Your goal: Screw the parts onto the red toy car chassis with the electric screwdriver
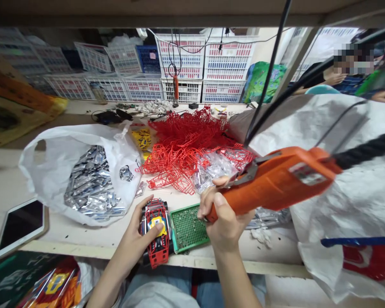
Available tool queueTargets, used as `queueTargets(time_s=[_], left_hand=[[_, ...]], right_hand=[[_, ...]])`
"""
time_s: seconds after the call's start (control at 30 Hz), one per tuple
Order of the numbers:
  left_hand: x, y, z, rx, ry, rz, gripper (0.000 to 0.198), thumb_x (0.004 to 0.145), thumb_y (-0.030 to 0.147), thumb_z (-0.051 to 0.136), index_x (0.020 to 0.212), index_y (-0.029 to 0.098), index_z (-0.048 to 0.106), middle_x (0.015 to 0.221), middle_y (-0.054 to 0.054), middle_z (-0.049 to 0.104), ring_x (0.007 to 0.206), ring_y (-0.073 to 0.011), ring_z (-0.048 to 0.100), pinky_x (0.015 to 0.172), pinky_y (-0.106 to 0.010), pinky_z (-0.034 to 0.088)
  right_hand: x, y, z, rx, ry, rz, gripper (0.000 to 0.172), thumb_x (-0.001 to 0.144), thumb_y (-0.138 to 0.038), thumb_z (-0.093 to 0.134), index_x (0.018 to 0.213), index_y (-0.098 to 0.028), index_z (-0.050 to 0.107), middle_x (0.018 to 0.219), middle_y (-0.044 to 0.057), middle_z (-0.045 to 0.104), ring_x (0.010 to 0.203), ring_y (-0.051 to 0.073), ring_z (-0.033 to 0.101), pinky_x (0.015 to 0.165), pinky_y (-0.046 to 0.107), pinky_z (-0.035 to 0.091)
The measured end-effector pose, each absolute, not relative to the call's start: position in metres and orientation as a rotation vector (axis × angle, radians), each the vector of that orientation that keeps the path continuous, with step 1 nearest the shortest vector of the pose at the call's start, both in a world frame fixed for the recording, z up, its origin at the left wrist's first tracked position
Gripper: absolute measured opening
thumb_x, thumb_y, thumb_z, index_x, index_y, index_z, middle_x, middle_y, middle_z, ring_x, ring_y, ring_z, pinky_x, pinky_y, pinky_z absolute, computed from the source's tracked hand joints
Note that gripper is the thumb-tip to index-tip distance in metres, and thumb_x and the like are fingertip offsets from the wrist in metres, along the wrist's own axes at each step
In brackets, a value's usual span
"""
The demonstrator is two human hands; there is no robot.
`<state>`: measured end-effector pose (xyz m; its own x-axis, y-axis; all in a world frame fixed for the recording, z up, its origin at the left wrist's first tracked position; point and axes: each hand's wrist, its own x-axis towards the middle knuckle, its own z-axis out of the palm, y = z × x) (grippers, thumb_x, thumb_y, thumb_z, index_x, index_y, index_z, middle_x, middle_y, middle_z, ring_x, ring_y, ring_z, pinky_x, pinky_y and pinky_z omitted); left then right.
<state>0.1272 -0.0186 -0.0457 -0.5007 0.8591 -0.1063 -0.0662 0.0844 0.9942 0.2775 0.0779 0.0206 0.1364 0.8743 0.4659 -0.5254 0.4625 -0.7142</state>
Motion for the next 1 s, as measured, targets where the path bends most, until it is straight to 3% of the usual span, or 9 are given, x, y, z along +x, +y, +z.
queueTargets(time_s=[0.2, 0.37, 0.53, 1.0], left_hand=[[0.126, -0.019, -0.050, 0.834, 1.574, 1.554, 0.070, 0.076, 0.040, 0.084, 0.138, 0.024, 0.056, 0.118, -0.007, 0.073, 0.102, -0.0265, 0.073, 0.097, -0.039, 0.057], [0.126, -0.017, -0.053, 0.840, 1.549, 1.583, 0.067, 0.077, 0.039, 0.082, 0.137, 0.024, 0.057, 0.125, -0.009, 0.072, 0.110, -0.0282, 0.072, 0.099, -0.040, 0.056], [0.125, -0.016, -0.054, 0.840, 1.542, 1.565, 0.067, 0.076, 0.038, 0.080, 0.137, 0.024, 0.056, 0.122, -0.008, 0.072, 0.109, -0.0284, 0.072, 0.095, -0.038, 0.058], [0.118, -0.015, -0.068, 0.956, 1.533, 1.536, 0.068, 0.081, 0.037, 0.080, 0.141, 0.023, 0.052, 0.130, -0.010, 0.071, 0.115, -0.0284, 0.072, 0.101, -0.039, 0.056]], right_hand=[[0.226, 0.067, 0.039, -0.349, -0.952, 1.132, 0.008, 0.082, -0.027, 0.056, 0.090, -0.025, 0.053, 0.044, -0.013, 0.045, 0.031, 0.010, 0.038, 0.044, 0.027, 0.035], [0.209, 0.062, 0.027, -0.359, -0.963, 1.173, 0.010, 0.082, -0.027, 0.058, 0.092, -0.025, 0.056, 0.045, -0.011, 0.048, 0.033, 0.012, 0.044, 0.043, 0.029, 0.035], [0.209, 0.059, 0.023, -0.370, -0.998, 1.164, 0.014, 0.083, -0.027, 0.060, 0.097, -0.025, 0.058, 0.046, -0.011, 0.049, 0.033, 0.011, 0.041, 0.043, 0.028, 0.038], [0.207, 0.055, 0.012, -0.300, -1.016, 1.237, 0.015, 0.086, -0.023, 0.065, 0.100, -0.024, 0.061, 0.051, -0.010, 0.054, 0.039, 0.011, 0.049, 0.042, 0.023, 0.042]])
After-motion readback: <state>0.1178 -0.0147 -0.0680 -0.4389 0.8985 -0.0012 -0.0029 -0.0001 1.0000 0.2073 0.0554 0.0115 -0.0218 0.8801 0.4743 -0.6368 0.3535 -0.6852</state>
